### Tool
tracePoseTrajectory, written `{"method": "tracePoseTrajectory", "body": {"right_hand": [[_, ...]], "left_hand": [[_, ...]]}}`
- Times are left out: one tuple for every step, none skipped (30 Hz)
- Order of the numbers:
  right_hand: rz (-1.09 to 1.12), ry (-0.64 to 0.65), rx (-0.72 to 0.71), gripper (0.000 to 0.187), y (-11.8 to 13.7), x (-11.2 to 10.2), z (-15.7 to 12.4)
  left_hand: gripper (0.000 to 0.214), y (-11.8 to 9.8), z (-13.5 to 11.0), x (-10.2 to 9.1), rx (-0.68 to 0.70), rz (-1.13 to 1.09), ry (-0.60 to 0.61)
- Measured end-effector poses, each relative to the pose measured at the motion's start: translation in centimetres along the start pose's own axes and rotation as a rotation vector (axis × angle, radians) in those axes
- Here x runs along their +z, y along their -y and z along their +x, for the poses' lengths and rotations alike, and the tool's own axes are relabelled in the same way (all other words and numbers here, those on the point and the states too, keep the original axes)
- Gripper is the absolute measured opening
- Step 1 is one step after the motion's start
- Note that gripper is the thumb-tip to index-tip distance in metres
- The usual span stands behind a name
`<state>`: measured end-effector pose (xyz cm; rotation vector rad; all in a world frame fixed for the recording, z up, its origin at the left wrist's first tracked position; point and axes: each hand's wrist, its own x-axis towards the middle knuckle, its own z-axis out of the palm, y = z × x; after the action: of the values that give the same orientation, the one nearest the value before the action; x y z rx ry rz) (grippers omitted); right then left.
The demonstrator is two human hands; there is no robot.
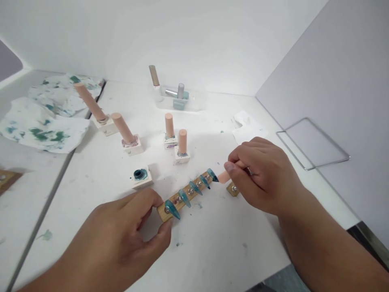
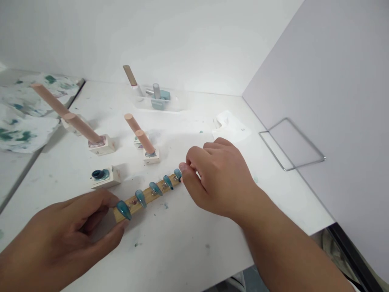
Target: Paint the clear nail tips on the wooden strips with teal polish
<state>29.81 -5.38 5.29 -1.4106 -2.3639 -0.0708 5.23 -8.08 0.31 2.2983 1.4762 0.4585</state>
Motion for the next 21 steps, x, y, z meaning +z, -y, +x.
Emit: {"method": "tracePoseTrajectory", "body": {"right_hand": [[0.003, 0.002, -0.008, 0.019, 0.01, -0.06, -0.02], [0.007, -0.004, -0.018, 0.02, 0.0, -0.09, -0.04], [0.011, -0.018, -0.026, 0.02, -0.02, -0.09, -0.05], [0.015, -0.041, -0.028, 0.02, -0.06, -0.08, -0.07], [0.019, -0.07, -0.025, 0.019, -0.1, -0.05, -0.08], [0.02, -0.101, -0.013, 0.018, -0.14, -0.01, -0.09], [0.016, -0.131, 0.006, 0.016, -0.18, 0.04, -0.09], [0.01, -0.156, 0.029, 0.014, -0.21, 0.11, -0.08], [0.004, -0.173, 0.049, 0.012, -0.24, 0.17, -0.05], [-0.002, -0.178, 0.062, 0.01, -0.26, 0.24, -0.01], [-0.006, -0.173, 0.069, 0.009, -0.27, 0.31, 0.05], [-0.008, -0.158, 0.071, 0.009, -0.27, 0.36, 0.11], [-0.009, -0.135, 0.069, 0.01, -0.26, 0.4, 0.16], [-0.011, -0.105, 0.067, 0.011, -0.25, 0.43, 0.19], [-0.017, -0.076, 0.064, 0.012, -0.24, 0.43, 0.21], [-0.026, -0.049, 0.064, 0.013, -0.22, 0.41, 0.2], [-0.037, -0.029, 0.06, 0.014, -0.21, 0.37, 0.17], [-0.048, -0.017, 0.054, 0.016, -0.19, 0.32, 0.13], [-0.058, -0.011, 0.046, 0.017, -0.18, 0.24, 0.08], [-0.063, -0.006, 0.036, 0.018, -0.18, 0.16, 0.04], [-0.063, -0.004, 0.026, 0.019, -0.19, 0.08, 0.01]], "left_hand": [[0.016, 0.03, 0.02, 0.0, 0.012, -0.001, -0.002], [0.016, 0.07, 0.03, 0.0, 0.018, 0.001, -0.003], [0.016, 0.13, 0.04, -0.01, 0.022, 0.005, -0.002], [0.016, 0.19, 0.03, -0.03, 0.027, 0.011, -0.003], [0.015, 0.26, 0.03, -0.04, 0.038, 0.015, 0.0], [0.015, 0.32, 0.03, -0.06, 0.049, 0.018, 0.005], [0.014, 0.38, 0.04, -0.06, 0.056, 0.02, 0.007], [0.014, 0.44, 0.06, -0.06, 0.065, 0.018, 0.008], [0.014, 0.5, 0.08, -0.05, 0.069, 0.017, 0.005], [0.014, 0.55, 0.1, -0.02, 0.073, 0.018, 0.001], [0.014, 0.59, 0.13, 0.01, 0.078, 0.021, -0.003], [0.014, 0.61, 0.15, 0.04, 0.082, 0.025, -0.009], [0.014, 0.61, 0.16, 0.07, 0.081, 0.032, -0.011], [0.014, 0.57, 0.16, 0.08, 0.081, 0.037, -0.009], [0.015, 0.51, 0.15, 0.07, 0.078, 0.038, -0.006], [0.015, 0.41, 0.12, 0.04, 0.073, 0.034, -0.002], [0.016, 0.3, 0.09, 0.0, 0.055, 0.03, 0.0], [0.017, 0.19, 0.06, -0.03, 0.031, 0.029, 0.003], [0.017, 0.12, 0.02, -0.05, 0.006, 0.029, 0.004], [0.016, 0.1, -0.02, -0.06, -0.008, 0.029, 0.005], [0.016, 0.14, -0.05, -0.04, -0.017, 0.033, 0.012]]}}
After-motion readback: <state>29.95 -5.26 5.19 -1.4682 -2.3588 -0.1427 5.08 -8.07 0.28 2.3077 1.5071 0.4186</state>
